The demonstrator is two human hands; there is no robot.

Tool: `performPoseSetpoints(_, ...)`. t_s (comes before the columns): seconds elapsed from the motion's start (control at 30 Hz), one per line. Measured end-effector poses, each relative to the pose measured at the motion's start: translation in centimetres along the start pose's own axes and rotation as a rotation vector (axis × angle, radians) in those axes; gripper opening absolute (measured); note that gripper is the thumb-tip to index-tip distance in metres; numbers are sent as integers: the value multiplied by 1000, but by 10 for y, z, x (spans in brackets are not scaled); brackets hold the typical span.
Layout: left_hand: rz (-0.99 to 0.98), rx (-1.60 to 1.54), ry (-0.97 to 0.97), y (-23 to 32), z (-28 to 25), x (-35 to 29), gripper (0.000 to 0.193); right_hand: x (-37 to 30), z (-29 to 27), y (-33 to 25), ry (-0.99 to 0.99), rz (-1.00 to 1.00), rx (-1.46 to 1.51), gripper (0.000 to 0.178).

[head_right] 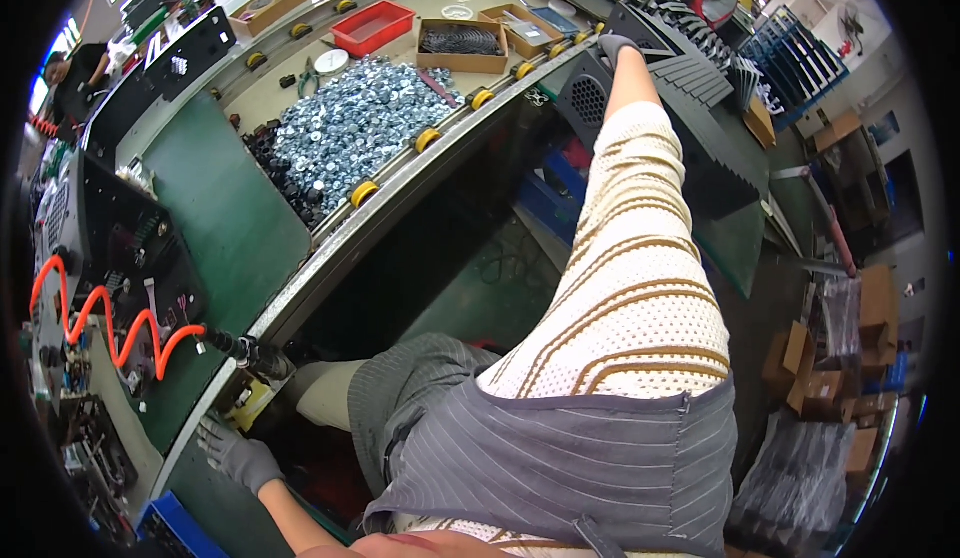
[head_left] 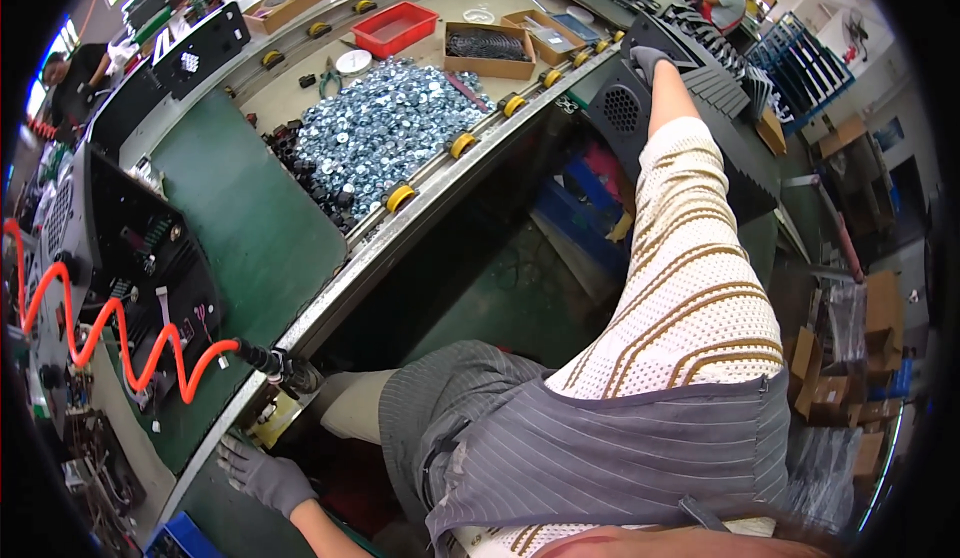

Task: Assemble and screw together metal housing components for an electronic device.

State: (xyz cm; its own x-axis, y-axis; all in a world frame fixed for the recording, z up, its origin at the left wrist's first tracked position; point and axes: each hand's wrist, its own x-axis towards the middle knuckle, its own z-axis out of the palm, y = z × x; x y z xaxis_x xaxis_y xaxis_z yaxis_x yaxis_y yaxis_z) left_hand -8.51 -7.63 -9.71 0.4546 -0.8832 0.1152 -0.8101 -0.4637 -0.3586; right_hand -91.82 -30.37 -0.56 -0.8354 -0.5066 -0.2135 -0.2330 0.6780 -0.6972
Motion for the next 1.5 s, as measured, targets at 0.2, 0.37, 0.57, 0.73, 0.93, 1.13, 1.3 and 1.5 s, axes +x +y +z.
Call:
performPoseSetpoints(0.2,12,-26,38,6,4,6,69,-73,6,14,50,-131,554,16)
performPoseSetpoints(0.37,36,-26,94,7,3,12,67,-133,17,33,-715,-191,1076,26)
performPoseSetpoints(0.57,62,-70,102,-5,14,5,61,-289,60,-6,-1462,-344,1365,50)
performPoseSetpoints(0.73,173,-509,26,-23,-12,-12,72,-388,104,0,-1686,-191,1367,65)
performPoseSetpoints(0.93,476,-2803,-545,-82,-86,-69,55,-520,169,-32,-2300,-569,415,75)
performPoseSetpoints(1.13,-457,-2452,173,-152,-59,-133,48,-629,205,-14,-2539,-718,-115,57)
performPoseSetpoints(1.3,-927,-2171,555,-207,-38,-182,38,-666,222,7,-2543,-506,-218,58)
performPoseSetpoints(1.5,-906,-1662,1129,-276,-79,-227,33,-666,253,-16,-2283,-774,-148,55)
